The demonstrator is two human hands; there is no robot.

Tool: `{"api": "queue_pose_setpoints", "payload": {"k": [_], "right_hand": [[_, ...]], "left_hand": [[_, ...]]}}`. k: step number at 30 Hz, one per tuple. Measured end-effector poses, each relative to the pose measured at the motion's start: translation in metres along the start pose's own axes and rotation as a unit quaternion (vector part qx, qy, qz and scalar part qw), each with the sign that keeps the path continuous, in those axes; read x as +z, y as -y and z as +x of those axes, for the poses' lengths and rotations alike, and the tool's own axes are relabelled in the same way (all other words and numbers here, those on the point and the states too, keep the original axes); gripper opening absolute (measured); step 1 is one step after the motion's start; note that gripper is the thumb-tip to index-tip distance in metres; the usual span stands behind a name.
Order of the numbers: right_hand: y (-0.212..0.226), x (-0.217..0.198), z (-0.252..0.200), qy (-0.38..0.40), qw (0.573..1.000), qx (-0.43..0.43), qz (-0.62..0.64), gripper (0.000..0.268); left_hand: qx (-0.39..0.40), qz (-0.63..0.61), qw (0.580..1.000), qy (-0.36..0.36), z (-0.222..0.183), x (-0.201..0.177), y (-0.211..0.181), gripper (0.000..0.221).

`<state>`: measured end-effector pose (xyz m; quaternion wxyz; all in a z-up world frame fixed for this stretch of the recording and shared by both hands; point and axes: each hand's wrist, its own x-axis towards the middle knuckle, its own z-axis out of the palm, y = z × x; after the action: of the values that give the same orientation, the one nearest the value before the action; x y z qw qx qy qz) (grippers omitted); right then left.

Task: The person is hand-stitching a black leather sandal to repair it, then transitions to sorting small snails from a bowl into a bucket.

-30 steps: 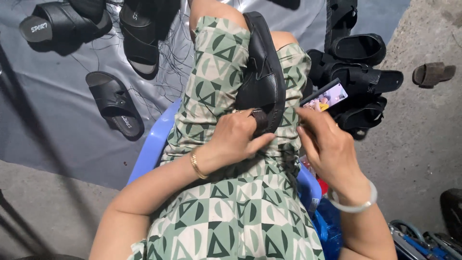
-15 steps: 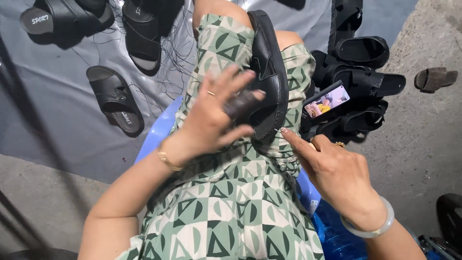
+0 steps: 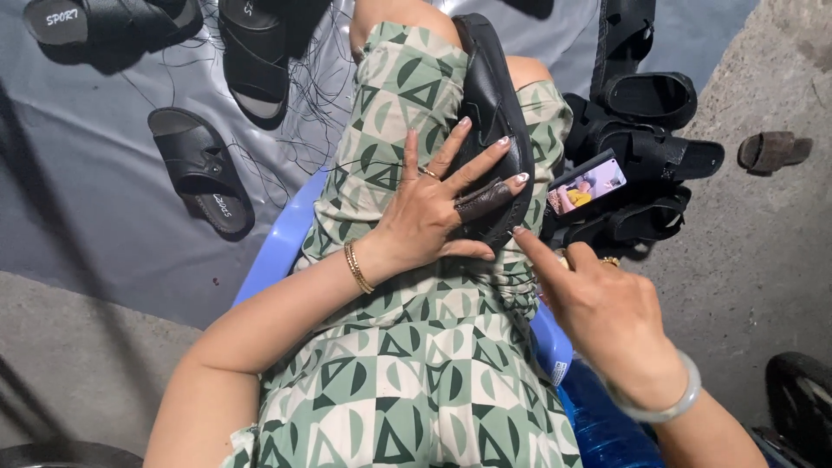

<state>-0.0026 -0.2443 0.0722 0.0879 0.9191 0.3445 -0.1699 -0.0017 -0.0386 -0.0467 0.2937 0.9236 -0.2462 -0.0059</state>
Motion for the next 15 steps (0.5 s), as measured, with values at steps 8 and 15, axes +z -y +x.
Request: {"api": "queue_pose_setpoints", "payload": {"k": [8,15], "right_hand": [[-0.017,0.028,0.01,-0.007,0.998,-0.055,-0.022,0.062],[-0.005,0.043,0.018,-0.084,0.995,-0.03,0.045,0.048]], "left_hand": [[-0.001,-0.002,1.0,-0.015,0.001,0.003,0.002,0.093],[0.0,-0.003,1.0,-0.03,0.002,0.005,0.002,0.086]]}}
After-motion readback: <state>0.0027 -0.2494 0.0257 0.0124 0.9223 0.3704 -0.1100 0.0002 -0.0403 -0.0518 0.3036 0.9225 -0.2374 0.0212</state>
